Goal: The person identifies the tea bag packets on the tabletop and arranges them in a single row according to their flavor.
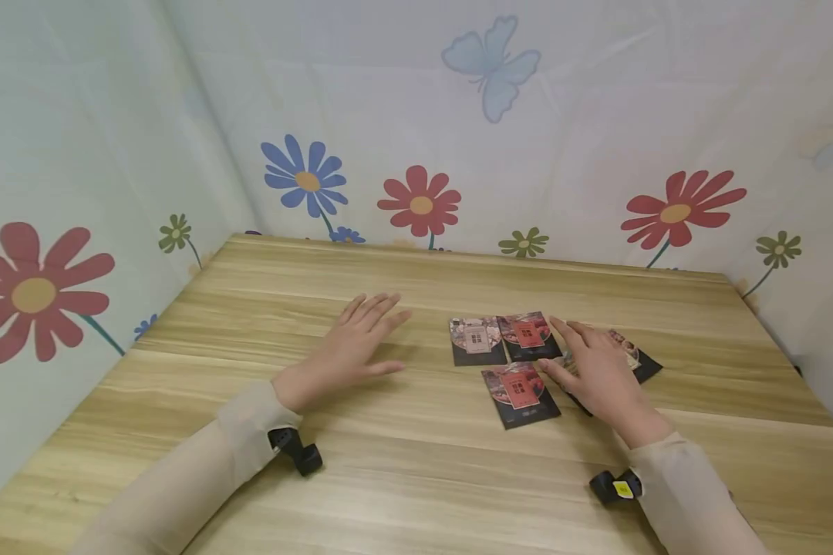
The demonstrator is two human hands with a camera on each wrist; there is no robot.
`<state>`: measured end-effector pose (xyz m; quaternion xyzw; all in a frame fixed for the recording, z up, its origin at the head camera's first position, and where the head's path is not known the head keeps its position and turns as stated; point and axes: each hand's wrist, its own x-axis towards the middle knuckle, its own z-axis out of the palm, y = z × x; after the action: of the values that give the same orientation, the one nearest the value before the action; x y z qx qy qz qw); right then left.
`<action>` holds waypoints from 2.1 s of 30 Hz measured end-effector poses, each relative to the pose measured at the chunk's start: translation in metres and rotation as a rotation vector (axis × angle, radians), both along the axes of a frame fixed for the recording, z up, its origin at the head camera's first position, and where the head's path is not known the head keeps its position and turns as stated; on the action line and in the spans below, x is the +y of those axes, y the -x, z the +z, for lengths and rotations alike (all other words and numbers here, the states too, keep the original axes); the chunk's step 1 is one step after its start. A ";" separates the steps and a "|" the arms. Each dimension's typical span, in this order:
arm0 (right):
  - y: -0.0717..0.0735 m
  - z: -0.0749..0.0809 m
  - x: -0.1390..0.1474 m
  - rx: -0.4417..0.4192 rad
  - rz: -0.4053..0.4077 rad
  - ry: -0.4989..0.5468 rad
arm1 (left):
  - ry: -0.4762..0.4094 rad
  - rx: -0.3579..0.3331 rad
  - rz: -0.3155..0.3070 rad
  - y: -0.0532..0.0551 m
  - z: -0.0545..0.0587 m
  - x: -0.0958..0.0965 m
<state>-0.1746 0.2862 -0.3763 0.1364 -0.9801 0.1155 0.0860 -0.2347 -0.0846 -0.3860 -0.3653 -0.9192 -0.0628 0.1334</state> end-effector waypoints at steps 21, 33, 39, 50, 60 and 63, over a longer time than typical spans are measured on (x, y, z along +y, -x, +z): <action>-0.023 -0.011 -0.019 0.108 0.204 0.068 | -0.013 -0.002 -0.062 0.003 -0.006 0.033; -0.024 -0.024 -0.023 0.159 0.306 0.056 | 0.037 -0.034 -0.090 0.007 -0.016 0.064; -0.024 -0.027 -0.023 0.166 0.307 0.062 | 0.044 -0.079 -0.104 0.010 -0.020 0.082; -0.023 -0.032 -0.024 0.191 0.332 0.066 | 0.038 -0.127 -0.138 0.016 -0.024 0.103; -0.024 -0.033 -0.025 0.188 0.335 0.042 | 0.072 -0.149 -0.174 0.017 -0.030 0.107; -0.024 -0.033 -0.025 0.191 0.331 0.038 | 0.073 -0.151 -0.171 0.016 -0.030 0.106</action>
<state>-0.1506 0.2614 -0.4094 0.3046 -0.9293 0.1331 0.1612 -0.2508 0.0217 -0.4162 -0.4411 -0.8938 -0.0678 0.0446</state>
